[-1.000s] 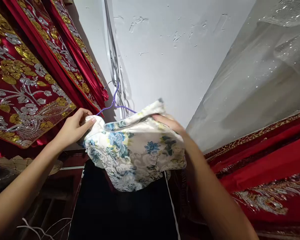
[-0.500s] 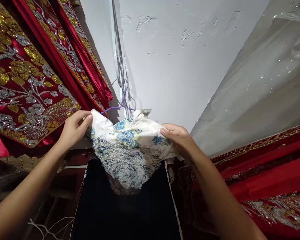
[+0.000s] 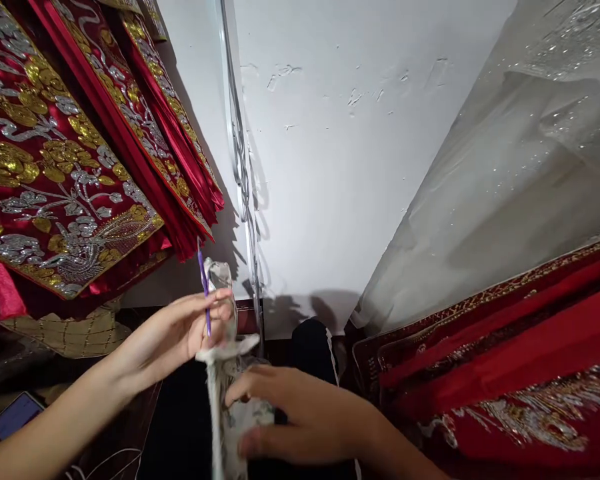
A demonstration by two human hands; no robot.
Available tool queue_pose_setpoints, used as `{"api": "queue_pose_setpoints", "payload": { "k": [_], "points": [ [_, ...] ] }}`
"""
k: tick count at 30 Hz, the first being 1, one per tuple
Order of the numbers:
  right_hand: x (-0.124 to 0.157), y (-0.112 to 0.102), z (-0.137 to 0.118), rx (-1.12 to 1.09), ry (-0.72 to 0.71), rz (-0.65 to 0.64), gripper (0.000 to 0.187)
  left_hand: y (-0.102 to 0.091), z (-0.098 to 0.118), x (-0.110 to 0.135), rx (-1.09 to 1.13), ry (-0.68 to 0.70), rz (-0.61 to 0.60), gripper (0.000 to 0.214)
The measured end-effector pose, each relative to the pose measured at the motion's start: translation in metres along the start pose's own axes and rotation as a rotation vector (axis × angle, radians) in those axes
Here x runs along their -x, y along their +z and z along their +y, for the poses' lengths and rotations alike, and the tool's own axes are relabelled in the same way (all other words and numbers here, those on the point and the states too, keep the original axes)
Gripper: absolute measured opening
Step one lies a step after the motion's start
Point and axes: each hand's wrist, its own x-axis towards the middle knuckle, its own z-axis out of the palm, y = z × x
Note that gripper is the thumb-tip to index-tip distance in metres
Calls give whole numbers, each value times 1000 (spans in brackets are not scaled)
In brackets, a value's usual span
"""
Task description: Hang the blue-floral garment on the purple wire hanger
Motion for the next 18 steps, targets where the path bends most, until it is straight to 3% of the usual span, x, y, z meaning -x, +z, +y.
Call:
{"api": "queue_pose_setpoints", "payload": {
  "k": [2,3,5,6,8,10,12,15,18],
  "points": [
    [-13,-2,22,-62,67,-47,23,-5,4,16,-62,-142,-40,28],
    [-18,-6,36,-35,125,26,27,-8,7,25,-146,-193,-65,28],
    [-26,-14,65,110,228,290,44,-14,17,41,-387,-259,-125,30],
    [-29,-18,77,165,247,358,54,-17,23,47,-519,-254,-148,31],
    [-34,-25,96,155,229,329,54,-23,36,52,-766,-173,-155,30],
    [-40,-31,106,13,236,195,42,-32,49,47,-960,0,-62,34],
    [-49,-40,112,-172,329,124,46,-42,62,34,-1105,252,140,32],
    [-74,-62,117,-364,452,309,48,-51,70,9,-1298,714,457,28],
    [-100,-84,118,-445,398,568,51,-50,54,-10,-1410,1181,594,35]
  ]
}}
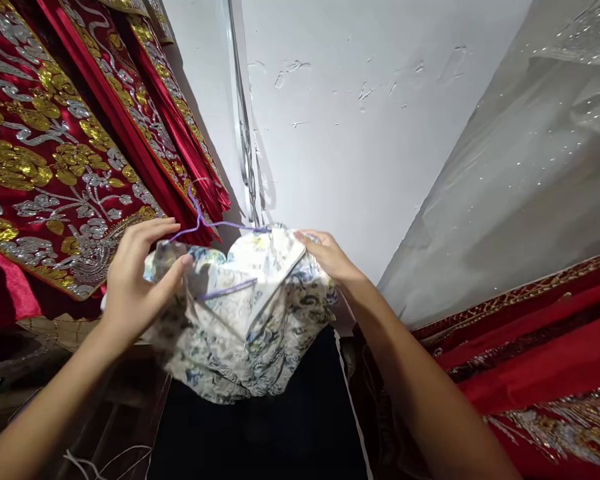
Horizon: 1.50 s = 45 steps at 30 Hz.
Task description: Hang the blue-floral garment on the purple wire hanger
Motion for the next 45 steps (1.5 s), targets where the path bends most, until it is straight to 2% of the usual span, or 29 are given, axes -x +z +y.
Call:
{"api": "queue_pose_setpoints", "payload": {
  "k": [2,4,5,7,9,11,13,15,17,19,20,21,22,24,26,27,29,32,36,38,41,45],
  "points": [
    [-6,-5,-4,-87,-50,118,51,18,6,19,34,118,96,30],
    [4,-13,2,-135,-63,259,52,39,13,45,119,116,16,22],
    [13,-19,7,-133,-55,329,52,50,16,60,150,68,-79,19],
    [36,-29,21,-98,-4,427,53,73,19,89,153,-99,-347,26],
    [55,-35,34,-78,71,441,53,97,20,113,123,-256,-622,41],
    [64,-37,43,-95,120,395,52,119,17,132,104,-339,-774,44],
    [66,-36,51,-125,109,372,50,137,14,146,88,-377,-806,30],
    [69,-34,63,-121,37,438,45,147,12,156,70,-401,-798,24],
    [82,-28,83,-80,-86,667,39,148,14,164,85,-417,-773,27],
    [107,-13,111,-18,-191,983,32,143,19,168,148,-423,-747,31],
    [123,-1,126,14,-177,1081,25,139,22,170,193,-422,-741,32],
    [139,14,140,52,-127,1075,20,135,25,170,240,-417,-744,32],
    [153,32,153,79,-61,953,17,131,28,169,284,-407,-758,33],
    [173,69,170,119,45,468,14,126,31,166,342,-386,-788,32],
    [179,101,176,173,43,235,14,123,31,161,349,-383,-798,33],
    [178,113,176,198,28,213,14,122,30,159,340,-389,-792,34],
    [172,127,172,228,8,268,12,120,28,156,332,-420,-738,36],
    [166,133,166,230,17,272,11,118,27,156,422,-542,-605,33],
    [167,133,170,249,24,247,14,120,29,156,767,-810,-422,26],
    [166,133,175,283,13,247,16,121,27,145,957,-917,-280,23],
    [162,129,184,327,-17,236,20,118,19,103,1126,-951,-84,31],
    [156,122,191,351,-58,224,25,106,17,23,1210,-817,44,40]
  ]
}}
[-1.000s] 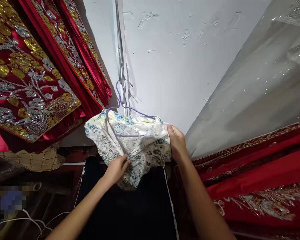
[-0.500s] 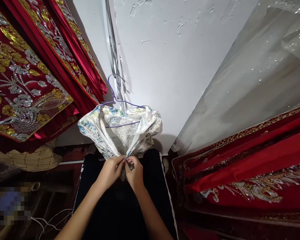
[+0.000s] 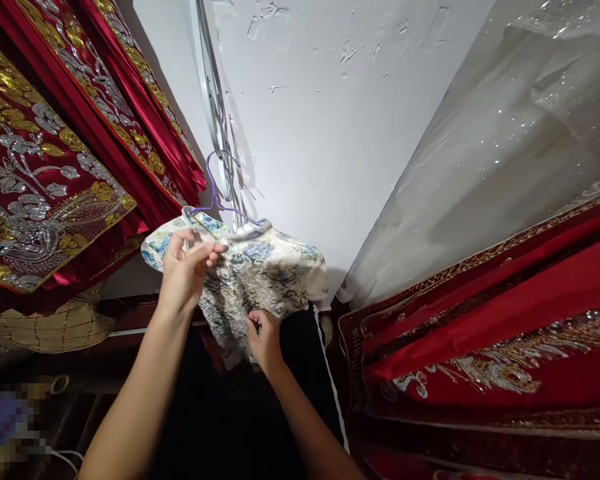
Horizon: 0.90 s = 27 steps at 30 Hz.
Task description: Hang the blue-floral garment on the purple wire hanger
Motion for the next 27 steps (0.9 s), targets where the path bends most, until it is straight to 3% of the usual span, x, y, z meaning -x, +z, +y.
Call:
{"api": "queue_pose_setpoints", "payload": {
  "k": [2,5,8,12,15,17,20,23,27],
  "points": [
    [-6,-4,1,-5,-18,-7,24,13,17,-15,-17,98,-40,42],
    [-25,-18,-14,-38,-40,-36,21,21,21,-18,-105,192,-119,38],
    [-61,-43,-56,-89,-103,-30,24,16,12,-8,-171,210,-150,33],
    [-118,-73,-125,-99,-341,-68,42,9,11,2,-257,238,-181,27],
    [-143,-75,-155,28,-399,-136,19,8,15,4,-336,249,-163,25],
    [-148,-69,-165,70,-418,-124,17,7,11,2,-334,244,-130,27],
    [-146,-61,-178,-37,-438,-99,16,2,-6,-2,-309,254,-85,29],
    [-147,-73,-189,-243,-431,39,17,-12,-32,3,-461,185,-121,22],
    [-149,-121,-182,-523,-414,336,16,-41,-59,27,-715,-28,-318,20]
  ]
}}
